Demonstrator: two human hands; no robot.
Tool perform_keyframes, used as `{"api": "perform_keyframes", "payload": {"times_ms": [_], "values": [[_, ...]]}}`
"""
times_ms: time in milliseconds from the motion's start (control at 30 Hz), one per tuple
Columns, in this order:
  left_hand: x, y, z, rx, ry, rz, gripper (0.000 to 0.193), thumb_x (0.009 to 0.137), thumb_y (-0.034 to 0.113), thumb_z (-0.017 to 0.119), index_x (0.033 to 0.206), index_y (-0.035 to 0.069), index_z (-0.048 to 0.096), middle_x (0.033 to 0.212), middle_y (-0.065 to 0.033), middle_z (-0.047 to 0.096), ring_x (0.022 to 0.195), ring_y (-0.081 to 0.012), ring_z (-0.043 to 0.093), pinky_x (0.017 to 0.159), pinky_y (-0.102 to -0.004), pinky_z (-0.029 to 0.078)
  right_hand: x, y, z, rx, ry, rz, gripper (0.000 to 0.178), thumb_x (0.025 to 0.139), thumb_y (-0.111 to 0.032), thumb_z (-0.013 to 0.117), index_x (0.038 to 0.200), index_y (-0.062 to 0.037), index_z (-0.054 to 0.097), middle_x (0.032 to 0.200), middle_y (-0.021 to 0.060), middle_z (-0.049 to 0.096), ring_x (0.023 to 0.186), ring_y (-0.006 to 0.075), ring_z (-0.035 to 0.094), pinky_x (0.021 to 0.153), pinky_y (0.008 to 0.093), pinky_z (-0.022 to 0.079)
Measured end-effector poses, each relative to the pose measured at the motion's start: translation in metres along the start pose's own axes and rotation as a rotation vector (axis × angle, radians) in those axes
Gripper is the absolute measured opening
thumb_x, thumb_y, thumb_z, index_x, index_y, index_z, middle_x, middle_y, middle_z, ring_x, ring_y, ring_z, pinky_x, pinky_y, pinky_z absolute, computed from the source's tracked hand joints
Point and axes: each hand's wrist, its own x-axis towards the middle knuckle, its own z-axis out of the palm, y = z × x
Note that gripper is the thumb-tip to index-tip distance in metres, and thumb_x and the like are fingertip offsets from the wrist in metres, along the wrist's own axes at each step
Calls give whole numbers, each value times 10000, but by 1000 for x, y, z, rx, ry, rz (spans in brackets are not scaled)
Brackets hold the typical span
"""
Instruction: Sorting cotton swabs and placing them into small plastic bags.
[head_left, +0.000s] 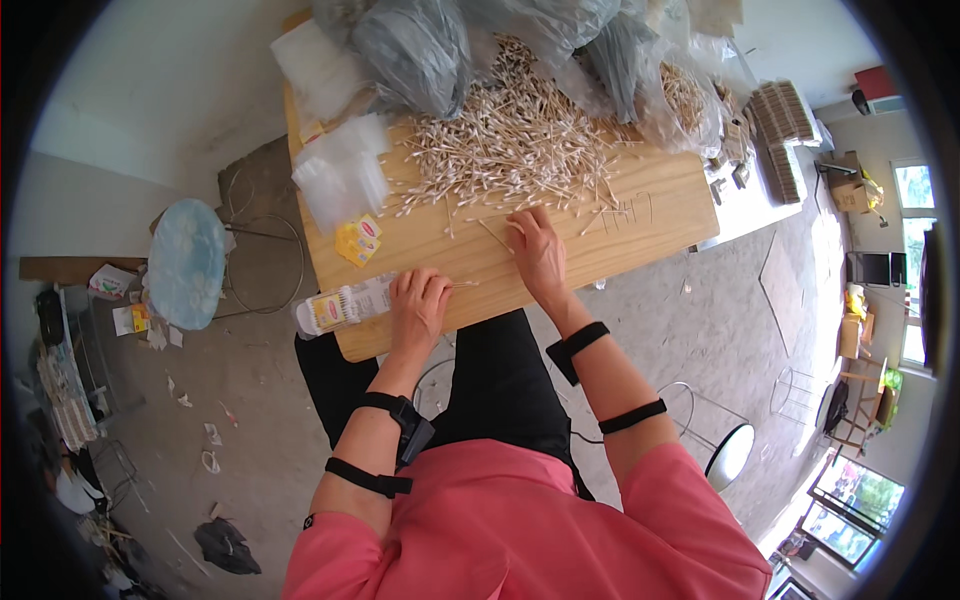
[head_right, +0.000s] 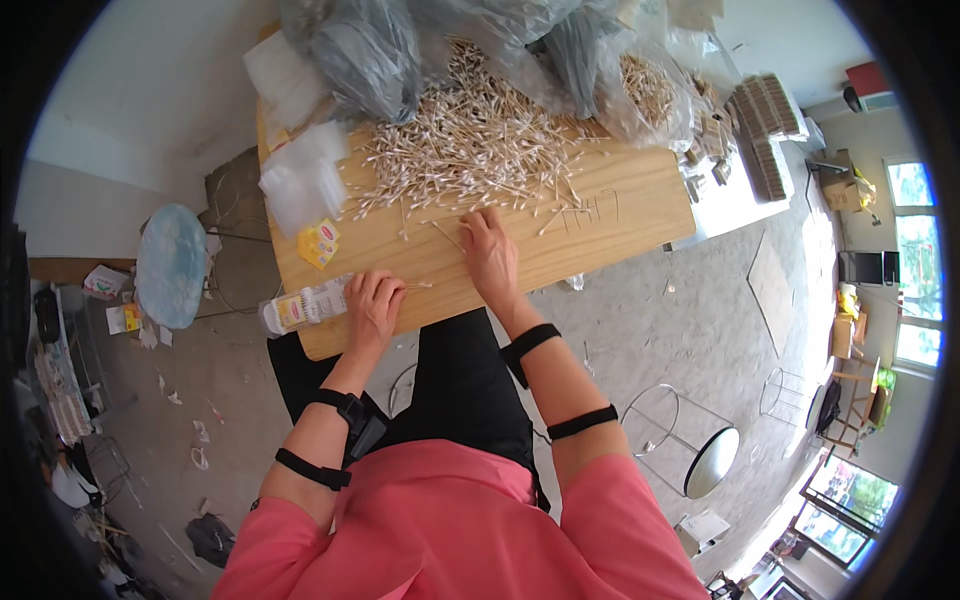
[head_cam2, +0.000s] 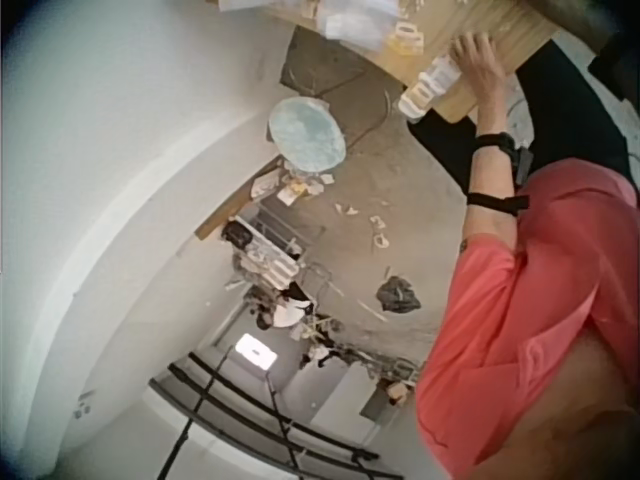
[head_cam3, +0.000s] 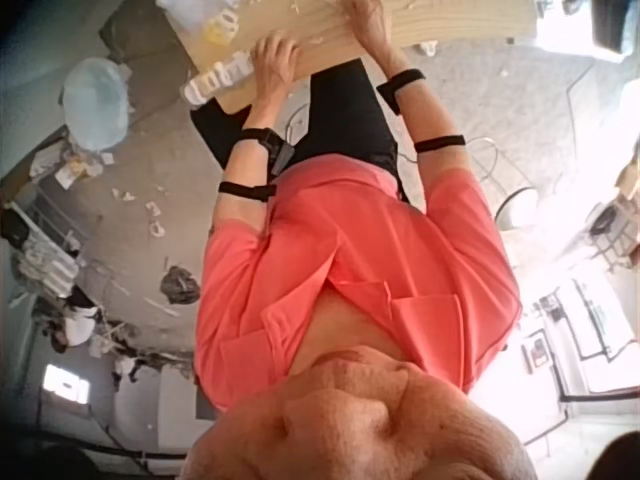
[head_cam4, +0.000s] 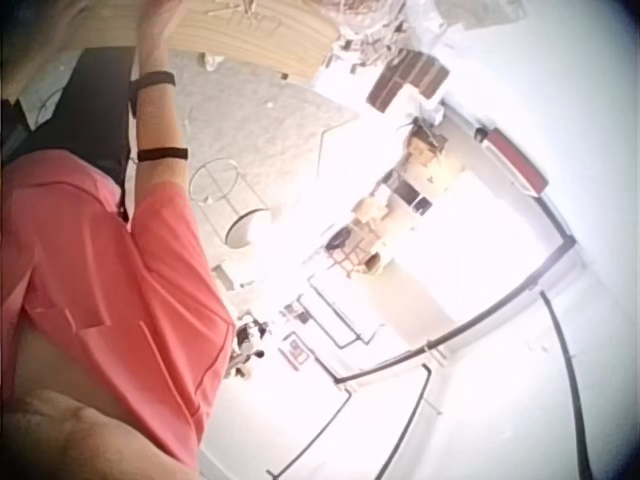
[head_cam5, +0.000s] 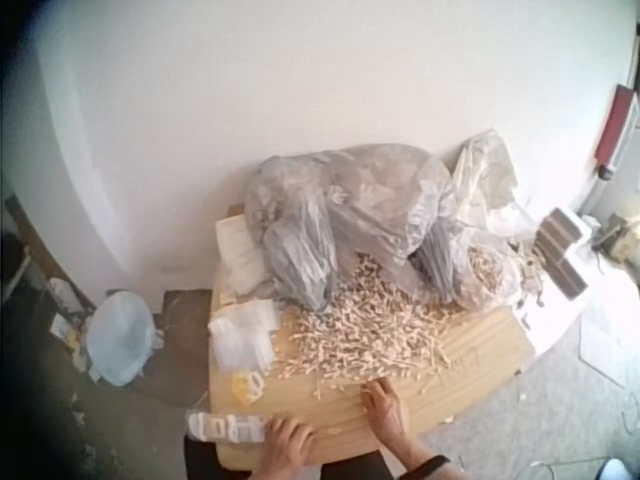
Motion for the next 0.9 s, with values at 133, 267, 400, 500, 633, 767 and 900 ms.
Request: {"api": "perform_keyframes", "payload": {"times_ms": [133, 267, 400, 500, 633, 767, 900], "values": [[-10, 4, 7, -8, -15, 3, 130, 839, 99, 718, 934, 109, 630, 970, -41, 570, 971, -284, 546, 862, -438, 414, 8, 6, 0, 22, -155, -130, 88, 880, -117, 661, 941, -55, 644, 977, 118, 614, 840, 358, 646, 718, 453, 521], [-11, 6, 10, -7, -25, 19, 132, 850, 90, 710, 950, 107, 624, 990, -48, 565, 966, -289, 546, 850, -433, 422, -15, 6, 2, 60, -171, -116, 90, 869, -121, 672, 918, -52, 640, 963, 117, 613, 821, 358, 645, 708, 455, 519], [-12, 7, 11, -48, -9, 21, 146, 857, 84, 703, 973, 108, 618, 1008, -52, 560, 962, -296, 543, 857, -436, 420, -22, 11, -13, -6, -144, 7, 91, 859, -126, 682, 907, -59, 642, 942, 110, 612, 802, 353, 648, 691, 451, 521], [-14, 3, 10, -15, -33, 38, 170, 856, 88, 702, 1004, 102, 619, 1048, -53, 575, 981, -294, 547, 869, -437, 416, -29, 7, -8, -14, -185, -34, 87, 862, -141, 675, 904, -70, 646, 930, 105, 609, 797, 348, 648, 687, 446, 524], [-12, 5, 8, 37, -27, 29, 259, 854, 80, 694, 1098, 93, 609, 1148, -76, 568, 1087, -303, 539, 953, -466, 418, -35, -19, 12, 23, -300, -125, 88, 875, -178, 659, 880, -90, 653, 908, 105, 607, 800, 353, 648, 694, 448, 528], [-7, 8, 6, 79, -51, 45, 405, 854, 76, 679, 1237, 67, 546, 1273, -113, 512, 1245, -329, 471, 1084, -513, 369, -5, -45, 27, 13, -197, 60, 211, 858, -257, 687, 853, -49, 650, 879, 153, 632, 800, 384, 658, 702, 471, 527], [-11, 6, 13, 38, -104, -1, 458, 856, 89, 676, 1280, 46, 510, 1297, -120, 493, 1265, -350, 452, 1090, -483, 384, 17, -55, 52, -197, -40, 179, 292, 846, -293, 696, 806, -16, 616, 884, 178, 645, 808, 398, 664, 694, 487, 527]]}}
